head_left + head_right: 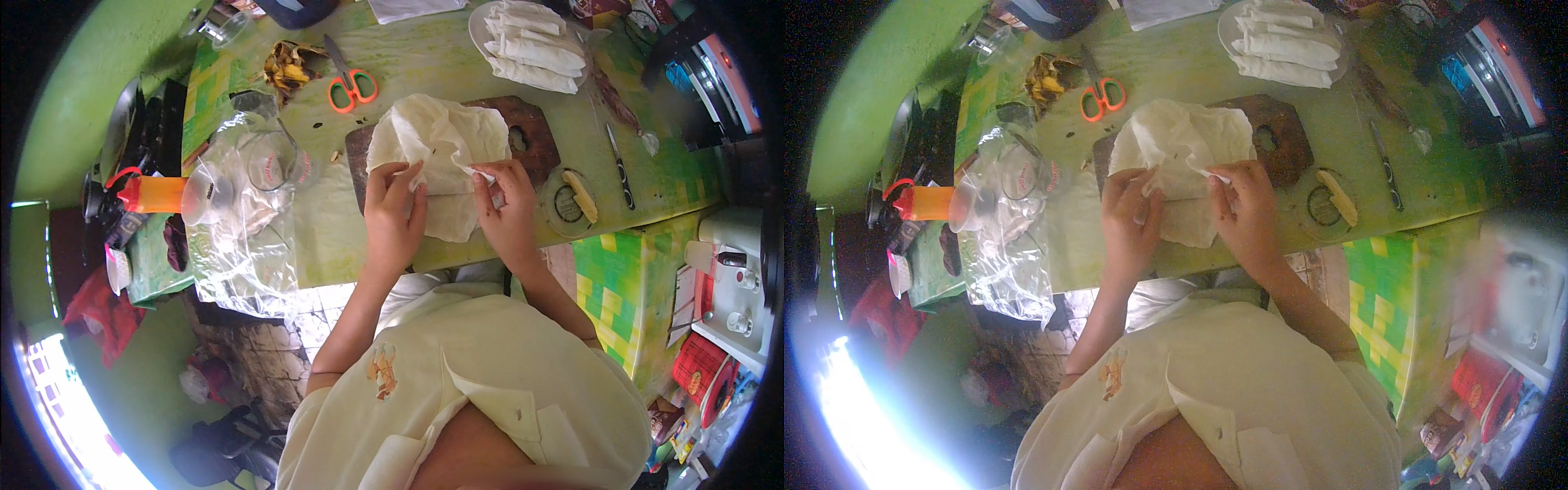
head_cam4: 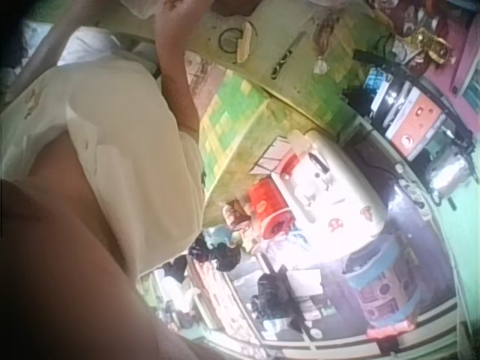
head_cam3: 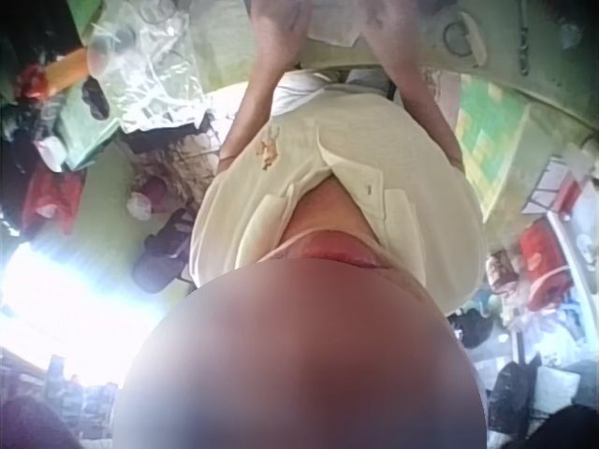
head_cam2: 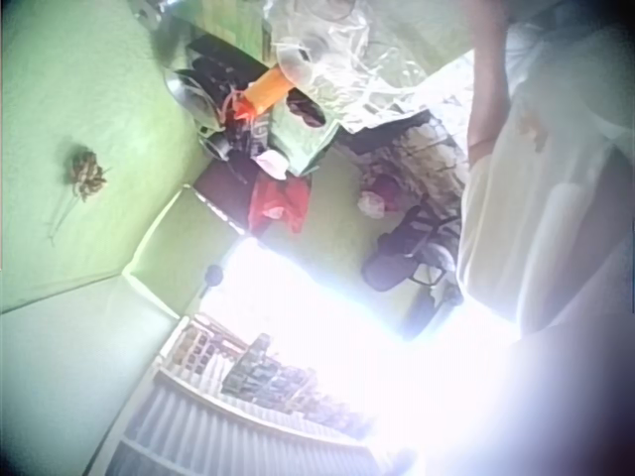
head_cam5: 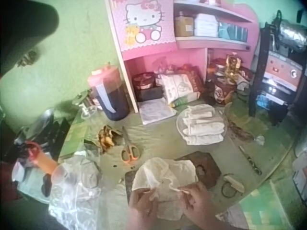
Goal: The person places a banana slice and a dark granular filling onto a flatbread, folds it into a rectangular wrap, and stacks it on a plate. The process is repeated with additional flatbreads.
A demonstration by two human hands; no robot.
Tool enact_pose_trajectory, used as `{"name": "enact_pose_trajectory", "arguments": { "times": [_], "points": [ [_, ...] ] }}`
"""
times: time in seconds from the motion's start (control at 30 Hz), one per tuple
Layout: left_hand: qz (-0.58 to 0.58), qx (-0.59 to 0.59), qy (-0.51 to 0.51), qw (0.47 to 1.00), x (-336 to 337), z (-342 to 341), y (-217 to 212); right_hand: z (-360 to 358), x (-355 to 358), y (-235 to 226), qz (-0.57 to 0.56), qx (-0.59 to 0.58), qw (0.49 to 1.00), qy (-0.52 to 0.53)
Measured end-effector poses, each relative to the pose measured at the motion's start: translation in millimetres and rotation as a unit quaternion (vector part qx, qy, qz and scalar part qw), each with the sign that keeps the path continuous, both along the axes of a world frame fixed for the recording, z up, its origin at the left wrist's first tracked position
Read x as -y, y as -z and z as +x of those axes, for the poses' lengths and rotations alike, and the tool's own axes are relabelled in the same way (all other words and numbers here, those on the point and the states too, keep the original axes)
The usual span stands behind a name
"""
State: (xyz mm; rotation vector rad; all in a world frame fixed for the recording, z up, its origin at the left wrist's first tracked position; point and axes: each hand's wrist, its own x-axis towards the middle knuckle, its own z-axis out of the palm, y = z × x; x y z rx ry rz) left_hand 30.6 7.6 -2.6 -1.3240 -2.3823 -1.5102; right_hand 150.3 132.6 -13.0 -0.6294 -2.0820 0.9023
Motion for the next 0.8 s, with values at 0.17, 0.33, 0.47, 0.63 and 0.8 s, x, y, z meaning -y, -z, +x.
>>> {"name": "enact_pose_trajectory", "arguments": {
  "times": [0.17,0.33,0.47,0.63,0.8],
  "points": [
    [0.002,0.069,-0.035,0.997,5.5,5.9,6.0,4.4,5.4,10.6,-0.078,-0.011,0.997,0.026],
    [0.025,0.099,-0.022,0.995,13.6,10.8,7.3,8.5,9.6,17.0,-0.097,-0.044,0.994,0.003],
    [0.079,0.16,-0.054,0.983,9.7,18.8,9.0,8.1,9.7,24.4,-0.106,-0.057,0.993,-0.008],
    [0.053,0.208,-0.083,0.973,12.1,18.2,13.2,9.3,10.0,18.8,-0.119,-0.028,0.992,-0.011],
    [0.051,0.172,-0.098,0.979,10.8,15.3,17.9,5.7,6.6,-4.6,0.037,0.06,0.992,-0.106]
  ]
}}
